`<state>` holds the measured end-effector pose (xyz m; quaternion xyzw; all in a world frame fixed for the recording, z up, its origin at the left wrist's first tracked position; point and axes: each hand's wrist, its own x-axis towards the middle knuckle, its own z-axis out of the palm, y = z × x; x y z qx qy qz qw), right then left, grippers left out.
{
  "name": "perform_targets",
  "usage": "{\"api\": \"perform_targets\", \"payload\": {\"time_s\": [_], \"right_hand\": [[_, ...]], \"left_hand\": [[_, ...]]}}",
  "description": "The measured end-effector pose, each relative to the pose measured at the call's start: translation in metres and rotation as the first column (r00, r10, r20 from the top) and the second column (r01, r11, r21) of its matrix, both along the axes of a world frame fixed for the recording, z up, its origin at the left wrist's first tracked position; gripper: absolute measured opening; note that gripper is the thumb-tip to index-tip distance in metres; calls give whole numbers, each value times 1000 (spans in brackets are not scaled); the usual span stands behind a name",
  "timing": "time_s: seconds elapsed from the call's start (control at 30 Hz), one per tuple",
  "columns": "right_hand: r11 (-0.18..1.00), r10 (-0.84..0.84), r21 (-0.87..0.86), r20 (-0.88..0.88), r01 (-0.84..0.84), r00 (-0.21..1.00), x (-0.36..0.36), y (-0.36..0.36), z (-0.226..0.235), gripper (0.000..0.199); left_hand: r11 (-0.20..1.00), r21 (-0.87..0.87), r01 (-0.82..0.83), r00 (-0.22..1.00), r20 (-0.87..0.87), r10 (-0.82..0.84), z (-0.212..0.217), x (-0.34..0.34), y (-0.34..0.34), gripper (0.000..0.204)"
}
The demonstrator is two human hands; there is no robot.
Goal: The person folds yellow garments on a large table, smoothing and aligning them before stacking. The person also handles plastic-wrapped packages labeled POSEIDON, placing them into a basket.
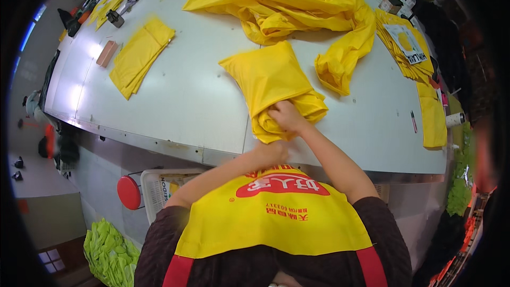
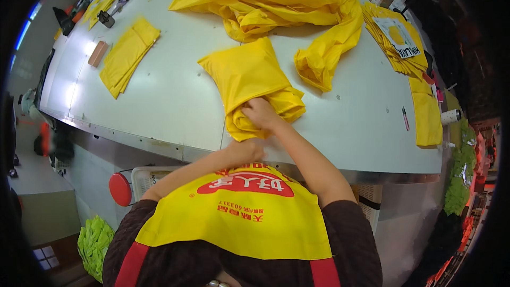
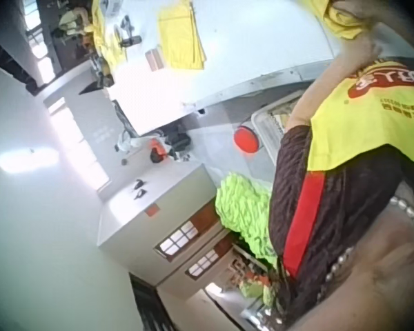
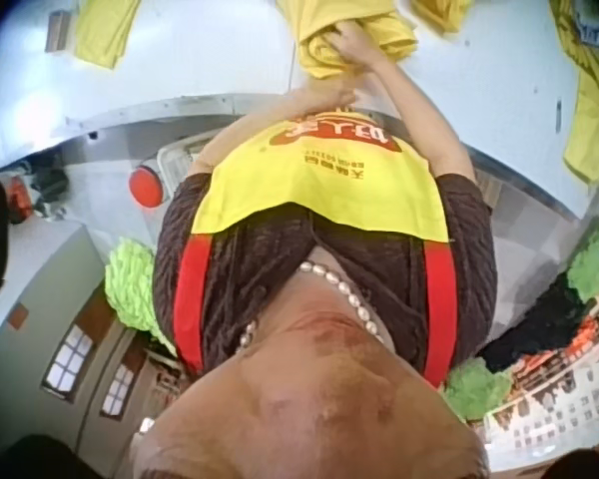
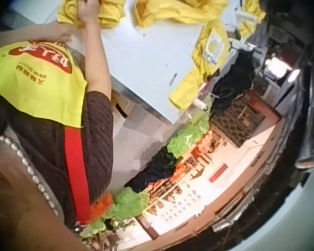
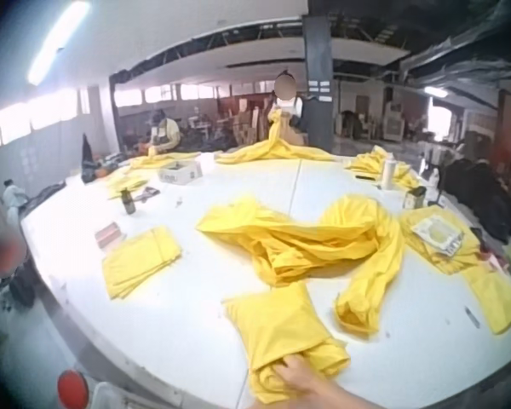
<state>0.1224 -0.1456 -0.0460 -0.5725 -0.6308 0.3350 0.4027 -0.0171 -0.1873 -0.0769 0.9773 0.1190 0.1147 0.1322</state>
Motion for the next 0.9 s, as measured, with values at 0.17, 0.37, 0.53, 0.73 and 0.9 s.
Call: {"api": "perform_targets", "payload": {"time_s": [0.17, 0.37, 0.53, 0.73, 0.9], "right_hand": [[954, -282, 30, -238, 297, 929, 33, 12, -22, 22], [995, 55, -96, 458, -12, 887, 33, 22, 7, 14], [959, 13, 193, 706, -209, 709, 33, 28, -7, 12], [903, -189, 427, 492, -47, 850, 36, 78, 23, 28], [997, 0, 61, 609, -47, 793, 39, 113, 21, 43]], "left_hand": [[872, -238, -429, 825, 290, 485, 98, 18, 26, 19], [783, -74, -617, 787, -43, 616, 78, 41, 79, 19], [742, -180, -646, 750, 30, 660, 58, 40, 98, 12], [919, -191, -345, 909, 174, 378, 61, 39, 94, 10], [906, -261, -333, 932, 57, 359, 55, 31, 92, 8]]}}
